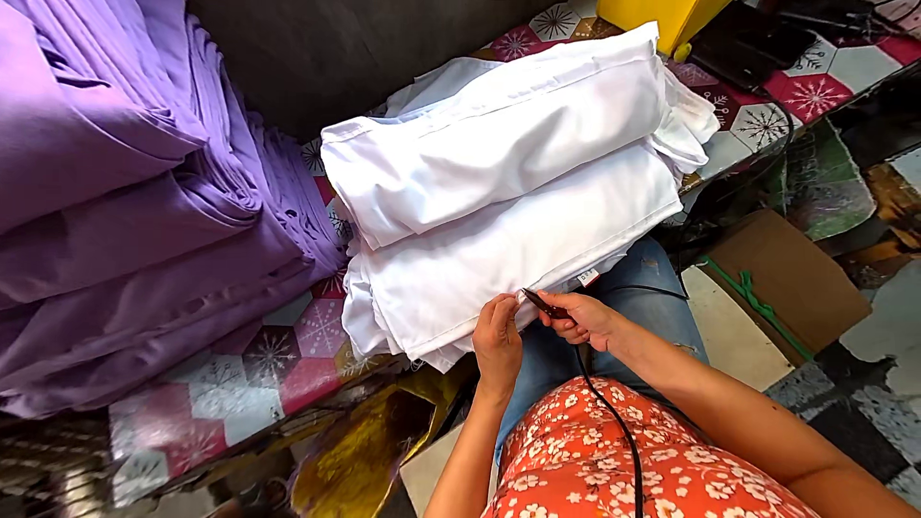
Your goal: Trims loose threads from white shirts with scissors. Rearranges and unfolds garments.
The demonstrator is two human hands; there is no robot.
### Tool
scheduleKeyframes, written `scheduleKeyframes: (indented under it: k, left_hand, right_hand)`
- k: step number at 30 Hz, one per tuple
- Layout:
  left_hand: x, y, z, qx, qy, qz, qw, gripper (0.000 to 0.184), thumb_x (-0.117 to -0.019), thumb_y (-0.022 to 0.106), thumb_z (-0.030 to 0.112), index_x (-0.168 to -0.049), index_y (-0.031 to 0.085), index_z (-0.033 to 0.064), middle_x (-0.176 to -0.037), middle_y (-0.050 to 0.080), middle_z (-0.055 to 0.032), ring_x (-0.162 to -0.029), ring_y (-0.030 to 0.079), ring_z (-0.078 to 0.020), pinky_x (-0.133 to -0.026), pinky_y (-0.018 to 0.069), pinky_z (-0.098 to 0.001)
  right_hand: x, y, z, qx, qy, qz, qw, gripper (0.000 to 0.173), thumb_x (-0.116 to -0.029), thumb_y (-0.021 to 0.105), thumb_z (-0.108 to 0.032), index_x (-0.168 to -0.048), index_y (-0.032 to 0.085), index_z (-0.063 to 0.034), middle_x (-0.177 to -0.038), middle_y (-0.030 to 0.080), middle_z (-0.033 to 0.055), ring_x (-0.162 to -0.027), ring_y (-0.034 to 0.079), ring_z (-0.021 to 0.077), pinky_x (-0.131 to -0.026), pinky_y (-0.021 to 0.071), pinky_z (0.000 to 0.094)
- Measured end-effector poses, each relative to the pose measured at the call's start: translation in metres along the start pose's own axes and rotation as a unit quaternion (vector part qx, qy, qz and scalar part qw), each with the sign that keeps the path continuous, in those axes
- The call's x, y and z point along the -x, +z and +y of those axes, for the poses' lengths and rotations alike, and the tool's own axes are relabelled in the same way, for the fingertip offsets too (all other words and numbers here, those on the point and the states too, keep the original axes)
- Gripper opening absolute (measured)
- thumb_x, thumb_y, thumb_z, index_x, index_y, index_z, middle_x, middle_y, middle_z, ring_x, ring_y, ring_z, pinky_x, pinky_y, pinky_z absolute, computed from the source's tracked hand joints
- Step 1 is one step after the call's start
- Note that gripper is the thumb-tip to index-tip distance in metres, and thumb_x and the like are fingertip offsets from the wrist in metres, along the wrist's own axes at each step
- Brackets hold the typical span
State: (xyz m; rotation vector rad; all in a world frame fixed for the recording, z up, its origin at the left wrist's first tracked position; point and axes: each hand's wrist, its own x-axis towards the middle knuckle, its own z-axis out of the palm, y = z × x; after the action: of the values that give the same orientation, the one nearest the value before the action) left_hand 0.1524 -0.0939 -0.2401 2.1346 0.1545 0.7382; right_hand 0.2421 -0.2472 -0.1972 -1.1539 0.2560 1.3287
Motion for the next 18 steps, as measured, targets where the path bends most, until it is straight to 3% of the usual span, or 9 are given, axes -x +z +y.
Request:
scheduleKeyframes:
  k: [4,8,11,14,18]
  left_hand:
    - [-0.002,-0.004,0.002,0.08,-0.051,0.027,0.995,0.016,-0.0988,0.056,-0.001,-0.098,0.07,-0.0089,-0.096,0.074,-0.0135,-0.089,0.071,-0.0097,-0.085,0.0565,-0.0219]
    - [-0.008,-0.02,0.011,0.119,-0.114,0.051,0.985,0.009,-0.0977,0.057,-0.003,-0.097,0.065,-0.007,-0.084,0.071,-0.0021,-0.076,0.067,0.0003,-0.074,0.0572,-0.0164]
    - [-0.007,-0.024,0.01,-0.031,-0.072,-0.002,0.997,0.013,-0.0943,0.068,0.007,-0.097,0.077,-0.0025,-0.09,0.074,-0.011,-0.083,0.07,-0.0096,-0.079,0.0567,-0.02]
    - [-0.005,-0.017,0.01,-0.129,-0.035,-0.033,0.99,0.023,-0.0903,0.075,0.018,-0.104,0.079,-0.0003,-0.093,0.072,-0.0168,-0.083,0.071,-0.0223,-0.077,0.0586,-0.03]
    - [-0.008,-0.017,0.012,-0.149,-0.046,-0.047,0.987,0.011,-0.0905,0.071,0.007,-0.094,0.08,0.0026,-0.089,0.073,-0.0146,-0.082,0.072,-0.0236,-0.076,0.0592,-0.0329]
  right_hand:
    - [0.011,0.004,-0.001,0.035,-0.049,0.024,0.998,0.046,-0.1122,0.034,-0.04,-0.079,0.052,-0.0151,-0.05,0.029,-0.0115,-0.037,0.022,-0.0024,-0.037,0.0191,0.0142]
    - [0.023,0.004,-0.006,0.05,-0.11,0.037,0.992,0.049,-0.1136,0.026,-0.037,-0.086,0.056,-0.0113,-0.052,0.033,-0.0109,-0.038,0.026,-0.0022,-0.038,0.0221,0.0136]
    - [0.021,0.006,-0.007,0.056,-0.108,0.046,0.991,0.05,-0.1137,0.025,-0.038,-0.087,0.057,-0.0105,-0.053,0.033,-0.0102,-0.039,0.026,-0.0014,-0.038,0.0225,0.0139]
    - [0.018,0.01,-0.008,0.058,-0.098,0.044,0.993,0.049,-0.1135,0.026,-0.039,-0.088,0.057,-0.011,-0.053,0.033,-0.0098,-0.039,0.027,-0.0009,-0.038,0.0228,0.0143]
    - [0.017,0.011,-0.006,0.068,-0.089,0.032,0.993,0.049,-0.1134,0.025,-0.04,-0.09,0.057,-0.0114,-0.054,0.034,-0.0098,-0.04,0.027,-0.0006,-0.039,0.0238,0.0146]
